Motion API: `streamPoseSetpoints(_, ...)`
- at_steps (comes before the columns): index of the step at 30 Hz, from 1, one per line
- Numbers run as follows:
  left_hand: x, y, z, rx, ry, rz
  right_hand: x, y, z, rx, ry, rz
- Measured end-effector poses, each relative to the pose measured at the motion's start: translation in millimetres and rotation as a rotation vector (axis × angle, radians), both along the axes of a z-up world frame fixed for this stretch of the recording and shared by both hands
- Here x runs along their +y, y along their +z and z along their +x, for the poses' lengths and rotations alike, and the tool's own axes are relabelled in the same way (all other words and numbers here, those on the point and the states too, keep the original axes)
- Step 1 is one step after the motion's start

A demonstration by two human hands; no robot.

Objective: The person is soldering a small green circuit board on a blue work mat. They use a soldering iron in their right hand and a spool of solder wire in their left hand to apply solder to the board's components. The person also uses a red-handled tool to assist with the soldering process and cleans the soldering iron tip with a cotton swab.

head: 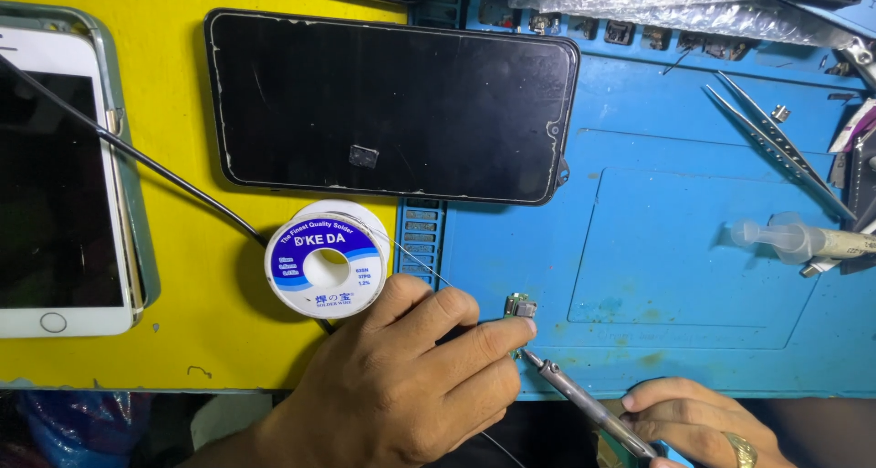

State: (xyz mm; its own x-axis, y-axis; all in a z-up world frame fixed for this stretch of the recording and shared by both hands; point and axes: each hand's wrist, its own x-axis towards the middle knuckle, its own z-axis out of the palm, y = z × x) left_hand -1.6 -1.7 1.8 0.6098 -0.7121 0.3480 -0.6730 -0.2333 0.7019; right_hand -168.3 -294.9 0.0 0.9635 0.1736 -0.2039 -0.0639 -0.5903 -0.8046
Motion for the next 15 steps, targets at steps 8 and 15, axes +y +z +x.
streamPoseSetpoints(8,-0.8,-0.7,-0.6,-0.028,0.010,0.014,-0.9,3.5,1.4,0.045,0.028,0.021)
streamPoseSetpoints(15,3.4,2.6,0.5,-0.062,-0.028,-0.019,16.3,4.0,14.1,-0.233,0.031,0.154)
